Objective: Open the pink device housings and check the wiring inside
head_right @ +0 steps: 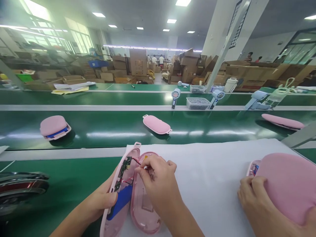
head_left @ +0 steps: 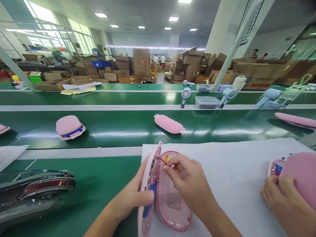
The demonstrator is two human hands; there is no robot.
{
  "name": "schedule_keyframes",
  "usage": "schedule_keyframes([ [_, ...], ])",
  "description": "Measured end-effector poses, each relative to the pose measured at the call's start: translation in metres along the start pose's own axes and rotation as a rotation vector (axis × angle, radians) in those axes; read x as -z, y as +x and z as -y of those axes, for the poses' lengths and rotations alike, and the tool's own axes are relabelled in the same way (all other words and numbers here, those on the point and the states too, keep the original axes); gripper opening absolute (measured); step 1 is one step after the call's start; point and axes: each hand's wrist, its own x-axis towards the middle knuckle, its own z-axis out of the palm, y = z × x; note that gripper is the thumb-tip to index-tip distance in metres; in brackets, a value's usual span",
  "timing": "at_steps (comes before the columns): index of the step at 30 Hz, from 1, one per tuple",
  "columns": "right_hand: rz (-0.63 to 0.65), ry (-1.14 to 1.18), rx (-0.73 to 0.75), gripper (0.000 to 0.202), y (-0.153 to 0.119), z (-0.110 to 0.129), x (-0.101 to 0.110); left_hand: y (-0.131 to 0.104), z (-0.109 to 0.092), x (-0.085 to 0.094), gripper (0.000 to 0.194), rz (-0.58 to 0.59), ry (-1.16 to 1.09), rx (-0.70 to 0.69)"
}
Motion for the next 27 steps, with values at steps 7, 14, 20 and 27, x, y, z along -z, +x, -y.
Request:
schedule_keyframes([
  [7,0.073,0.119,-0.131,0.021,0.001,0.0,0.007,0.001,-0.002,0.003,0.1,0.068,0.005,0.0],
  [14,0.004,0.233,-0.232,0.021,-0.001,0.002,0.011,0.002,-0.004,0.001,0.105,0.065,0.046,0.024],
  [20,0.065,0.347,-0.274,0.032,-0.001,0.005,0.01,0.0,-0.005,-0.001,0.099,0.047,0.063,0.042],
  [27,0.229,0.403,-0.223,0.008,-0.002,0.004,0.012,0.001,-0.005,-0.004,0.098,-0.011,0.09,0.0],
])
